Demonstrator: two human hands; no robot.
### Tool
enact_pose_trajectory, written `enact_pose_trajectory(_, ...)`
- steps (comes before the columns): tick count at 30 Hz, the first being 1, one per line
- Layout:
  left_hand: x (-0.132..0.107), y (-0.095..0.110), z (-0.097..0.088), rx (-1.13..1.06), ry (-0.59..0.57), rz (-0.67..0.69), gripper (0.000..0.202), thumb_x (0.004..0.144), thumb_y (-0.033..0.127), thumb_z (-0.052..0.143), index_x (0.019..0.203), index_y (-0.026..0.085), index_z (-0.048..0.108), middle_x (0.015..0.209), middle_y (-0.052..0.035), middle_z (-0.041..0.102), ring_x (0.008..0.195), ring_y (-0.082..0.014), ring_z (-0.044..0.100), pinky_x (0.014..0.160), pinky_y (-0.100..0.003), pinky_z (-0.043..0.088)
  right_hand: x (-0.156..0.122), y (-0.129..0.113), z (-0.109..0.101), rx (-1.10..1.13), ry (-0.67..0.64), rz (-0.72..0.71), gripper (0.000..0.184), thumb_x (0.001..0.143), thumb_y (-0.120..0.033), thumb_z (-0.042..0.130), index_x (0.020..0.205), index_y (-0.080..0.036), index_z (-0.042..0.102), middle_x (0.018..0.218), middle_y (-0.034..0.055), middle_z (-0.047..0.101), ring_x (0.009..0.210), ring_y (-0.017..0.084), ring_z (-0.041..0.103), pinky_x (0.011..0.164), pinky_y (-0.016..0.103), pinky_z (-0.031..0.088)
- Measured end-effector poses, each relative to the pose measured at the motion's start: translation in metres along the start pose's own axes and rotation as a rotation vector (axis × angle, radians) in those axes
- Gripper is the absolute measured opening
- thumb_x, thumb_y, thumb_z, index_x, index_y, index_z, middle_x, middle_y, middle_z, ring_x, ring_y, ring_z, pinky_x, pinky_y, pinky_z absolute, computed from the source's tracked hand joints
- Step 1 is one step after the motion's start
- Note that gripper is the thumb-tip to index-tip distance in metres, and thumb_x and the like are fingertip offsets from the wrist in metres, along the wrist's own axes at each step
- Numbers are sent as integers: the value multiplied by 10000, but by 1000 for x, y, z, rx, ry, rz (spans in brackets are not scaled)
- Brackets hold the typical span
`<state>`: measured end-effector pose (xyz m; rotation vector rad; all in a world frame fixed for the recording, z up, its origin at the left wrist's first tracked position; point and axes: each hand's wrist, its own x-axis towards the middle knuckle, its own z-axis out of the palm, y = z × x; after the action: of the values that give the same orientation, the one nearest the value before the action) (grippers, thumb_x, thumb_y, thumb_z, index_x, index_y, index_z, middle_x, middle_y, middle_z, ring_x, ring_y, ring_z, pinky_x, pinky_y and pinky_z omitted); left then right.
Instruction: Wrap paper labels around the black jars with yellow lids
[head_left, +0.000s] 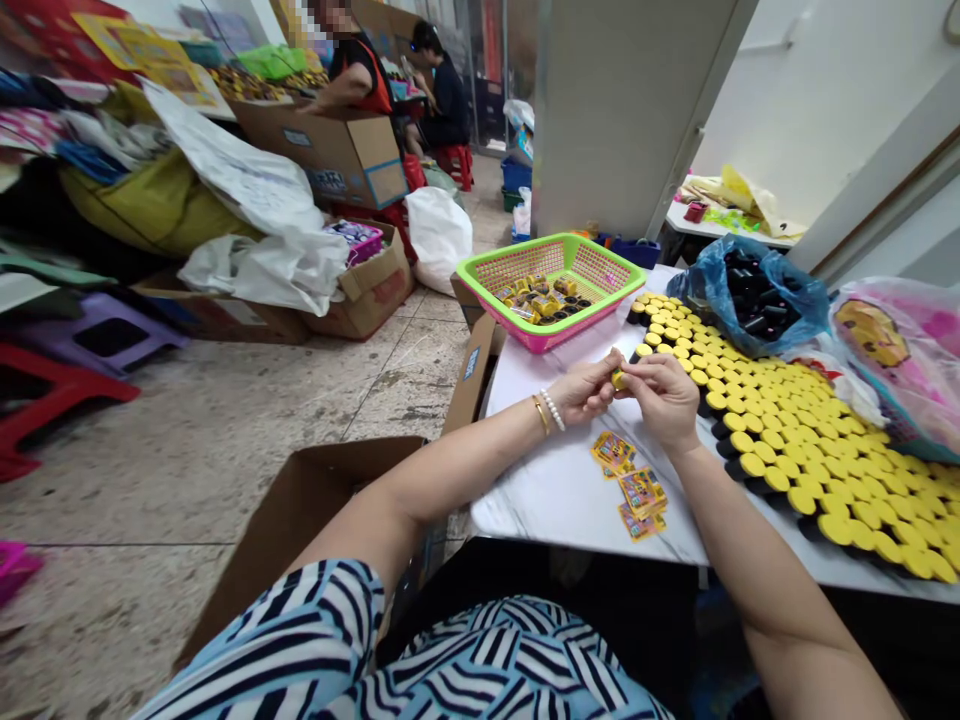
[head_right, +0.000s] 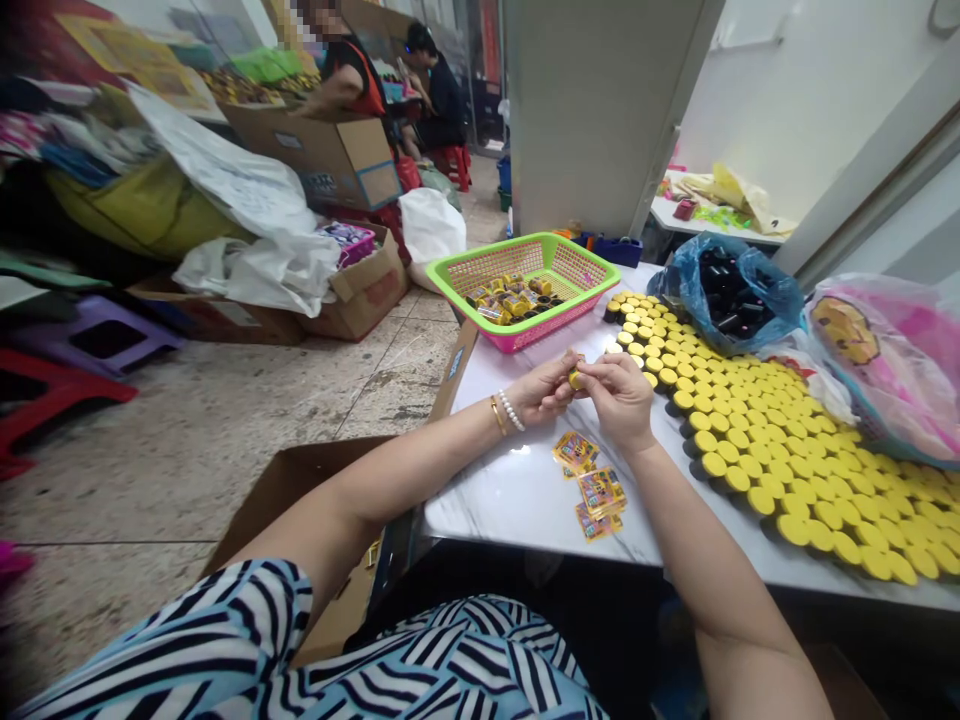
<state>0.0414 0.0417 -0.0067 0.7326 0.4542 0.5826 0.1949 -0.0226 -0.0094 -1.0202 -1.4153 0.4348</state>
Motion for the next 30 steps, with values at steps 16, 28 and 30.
enact_pose_trajectory(16,-13,11,5,259,40,96,487,878,612,733,1014,148,678,592,20,643,349,-60,496,352,-162,320,5,-2,-13,-107,-54,-128,323,887,-301,796,1207,-272,763,1108,46,684,634,105,684,602,310,672)
enact_pose_trajectory(28,-8,164,-11,1082,632,292,443,953,557,663,1049,124,662,731,-68,739,504,-142,658,506,-220,478,19,-4,-40,-388,72,-289,229,964,-327,678,1147,-235,781,906,46,761,691,174,702,699,332,596)
enact_pose_trajectory(30,7,171,-17,1141,717,215,515,979,592,606,1061,88,668,674,-83,709,541,-179,673,574,-272,517,24,-4,-48,-496,44,-269,274,982,-374,642,1168,-225,778,877,52,771,728,190,707,742,336,574)
